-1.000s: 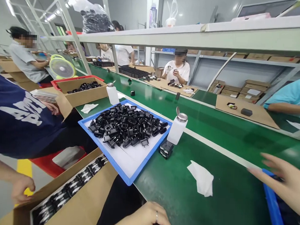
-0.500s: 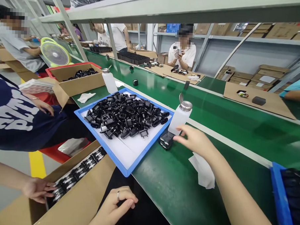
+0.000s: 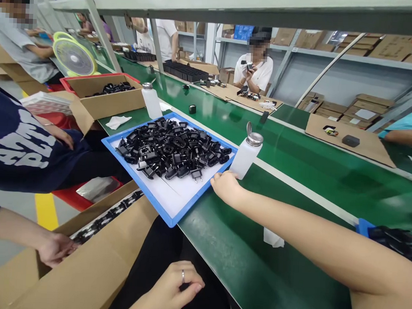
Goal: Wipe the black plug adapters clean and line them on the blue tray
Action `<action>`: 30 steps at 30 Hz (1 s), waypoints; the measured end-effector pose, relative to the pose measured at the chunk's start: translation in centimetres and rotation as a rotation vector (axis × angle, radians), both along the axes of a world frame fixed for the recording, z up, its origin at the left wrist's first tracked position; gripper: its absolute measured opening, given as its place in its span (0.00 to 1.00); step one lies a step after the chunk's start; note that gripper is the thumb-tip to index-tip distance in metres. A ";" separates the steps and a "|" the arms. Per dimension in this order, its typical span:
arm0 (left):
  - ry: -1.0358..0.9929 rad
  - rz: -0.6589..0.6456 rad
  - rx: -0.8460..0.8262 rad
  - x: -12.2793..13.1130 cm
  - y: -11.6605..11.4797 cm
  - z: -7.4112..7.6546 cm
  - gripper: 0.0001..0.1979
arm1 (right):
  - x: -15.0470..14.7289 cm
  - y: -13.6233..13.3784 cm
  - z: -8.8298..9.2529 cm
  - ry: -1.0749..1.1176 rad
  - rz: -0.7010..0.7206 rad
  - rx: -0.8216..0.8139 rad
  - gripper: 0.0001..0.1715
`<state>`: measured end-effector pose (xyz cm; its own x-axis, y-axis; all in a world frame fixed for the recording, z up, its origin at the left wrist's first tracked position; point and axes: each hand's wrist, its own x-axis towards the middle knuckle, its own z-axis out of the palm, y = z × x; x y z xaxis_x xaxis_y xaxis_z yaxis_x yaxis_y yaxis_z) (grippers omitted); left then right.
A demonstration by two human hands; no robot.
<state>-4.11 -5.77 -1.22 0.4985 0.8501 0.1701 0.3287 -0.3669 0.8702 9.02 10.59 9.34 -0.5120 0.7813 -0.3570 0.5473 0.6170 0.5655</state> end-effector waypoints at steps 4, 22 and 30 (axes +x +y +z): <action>0.008 -0.029 -0.017 0.3 -0.5 -0.1 0.09 | -0.1 -1.1 -1.1 -0.064 0.028 0.068 0.24; -0.024 0.097 -0.029 -1.5 1.6 3.0 0.09 | 5.2 -1.4 2.6 0.658 -0.152 -0.622 0.50; 0.071 0.475 -0.054 2.3 4.0 3.3 0.37 | 11.9 -1.5 0.4 0.386 -0.860 -0.340 0.24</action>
<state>-1.81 -1.72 2.13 0.0620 0.9931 0.0993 0.5081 -0.1171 0.8533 20.92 9.06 9.73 0.0508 0.8280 -0.5585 0.9923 0.0212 0.1217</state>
